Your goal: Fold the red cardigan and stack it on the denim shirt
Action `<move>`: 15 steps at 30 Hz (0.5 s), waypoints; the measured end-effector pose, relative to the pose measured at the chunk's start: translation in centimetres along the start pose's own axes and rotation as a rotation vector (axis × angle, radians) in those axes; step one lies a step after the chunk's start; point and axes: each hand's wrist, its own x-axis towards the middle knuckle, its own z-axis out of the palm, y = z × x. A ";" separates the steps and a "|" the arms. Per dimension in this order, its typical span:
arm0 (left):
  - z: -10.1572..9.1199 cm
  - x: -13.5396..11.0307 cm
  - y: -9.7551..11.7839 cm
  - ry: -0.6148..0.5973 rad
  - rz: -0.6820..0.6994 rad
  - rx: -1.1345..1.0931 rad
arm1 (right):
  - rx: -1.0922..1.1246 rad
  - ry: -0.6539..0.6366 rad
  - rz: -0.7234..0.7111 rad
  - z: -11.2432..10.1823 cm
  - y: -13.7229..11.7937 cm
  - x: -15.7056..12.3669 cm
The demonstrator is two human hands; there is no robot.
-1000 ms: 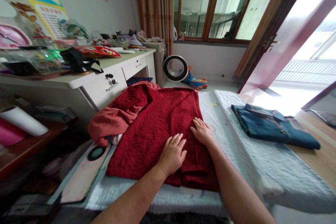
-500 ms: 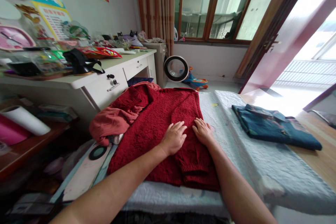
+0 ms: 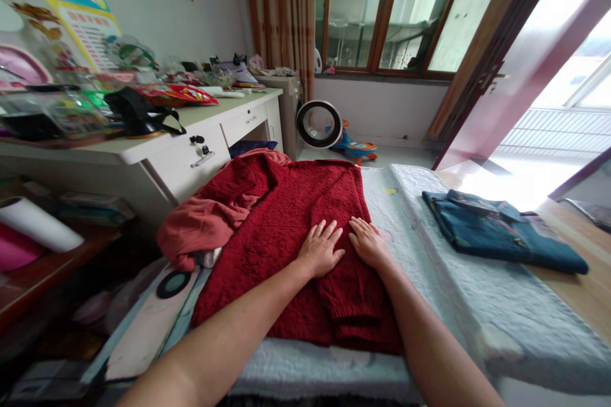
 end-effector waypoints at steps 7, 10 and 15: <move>0.2 -0.2 0.2 0.019 -0.074 0.031 | -0.042 -0.035 0.118 -0.1 -0.4 -0.1; 0.2 -0.3 0.2 0.029 -0.082 0.030 | -0.056 -0.047 0.166 -0.2 -0.6 -0.1; 0.2 -0.4 0.2 0.036 -0.089 0.027 | -0.084 -0.051 0.228 -0.3 -0.9 -0.1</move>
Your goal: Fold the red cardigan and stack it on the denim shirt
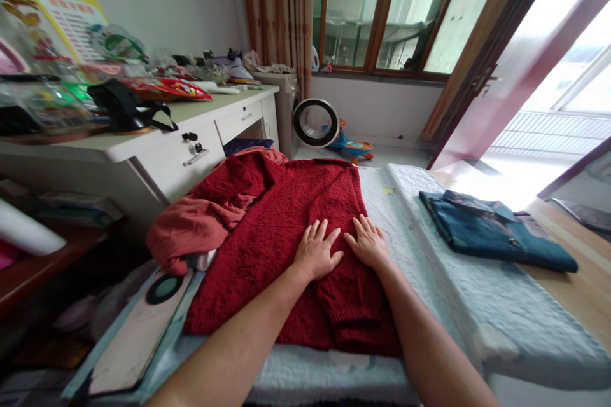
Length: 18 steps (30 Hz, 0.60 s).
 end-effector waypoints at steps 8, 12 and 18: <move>0.2 -0.1 -0.1 0.010 -0.028 -0.013 | 0.001 0.028 0.079 -0.1 0.0 -0.2; 0.0 -0.2 0.0 0.005 -0.048 -0.010 | 0.024 0.114 0.084 0.2 0.5 -0.2; -0.7 -0.2 0.2 -0.027 -0.073 0.002 | 0.131 0.355 -0.166 -0.7 0.7 -0.7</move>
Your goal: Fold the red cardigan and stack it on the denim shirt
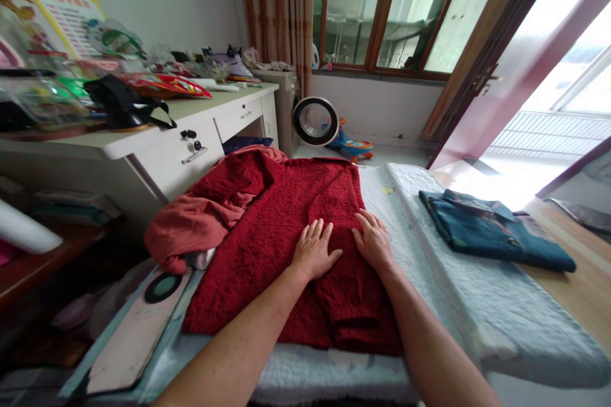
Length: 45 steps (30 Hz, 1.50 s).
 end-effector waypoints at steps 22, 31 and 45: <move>0.5 -0.2 0.1 0.022 -0.087 0.028 | -0.035 -0.356 0.002 0.7 -0.4 0.3; 0.5 -0.1 0.1 0.035 -0.084 0.013 | -0.078 -0.351 0.045 0.9 -0.4 0.2; 0.6 -0.1 0.0 0.045 -0.075 -0.012 | -0.130 -0.325 0.226 1.1 -0.8 0.1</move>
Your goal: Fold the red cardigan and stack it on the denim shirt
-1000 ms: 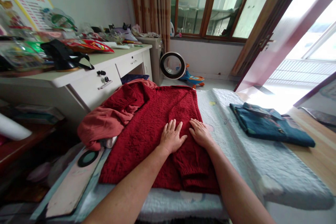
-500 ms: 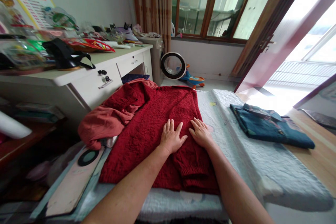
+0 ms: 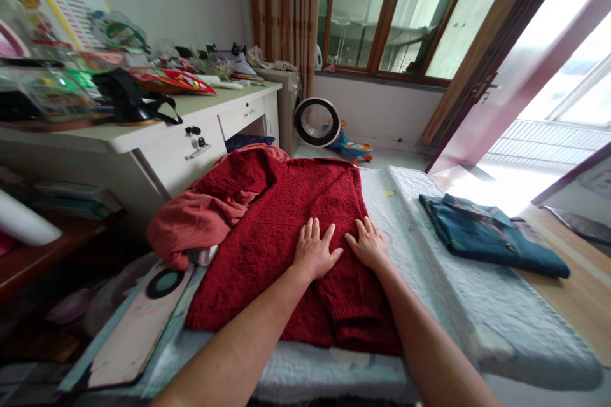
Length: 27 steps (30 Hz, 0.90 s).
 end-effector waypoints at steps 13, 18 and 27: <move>-0.2 -0.1 0.0 -0.002 0.001 -0.015 | -0.035 -0.059 -0.137 -2.7 1.0 1.4; -0.2 -0.1 0.0 -0.005 0.003 -0.012 | 0.067 0.036 -0.272 -2.7 1.3 3.0; 0.2 -0.1 0.0 0.011 0.007 -0.013 | 0.068 -0.153 -0.262 -0.6 1.6 5.0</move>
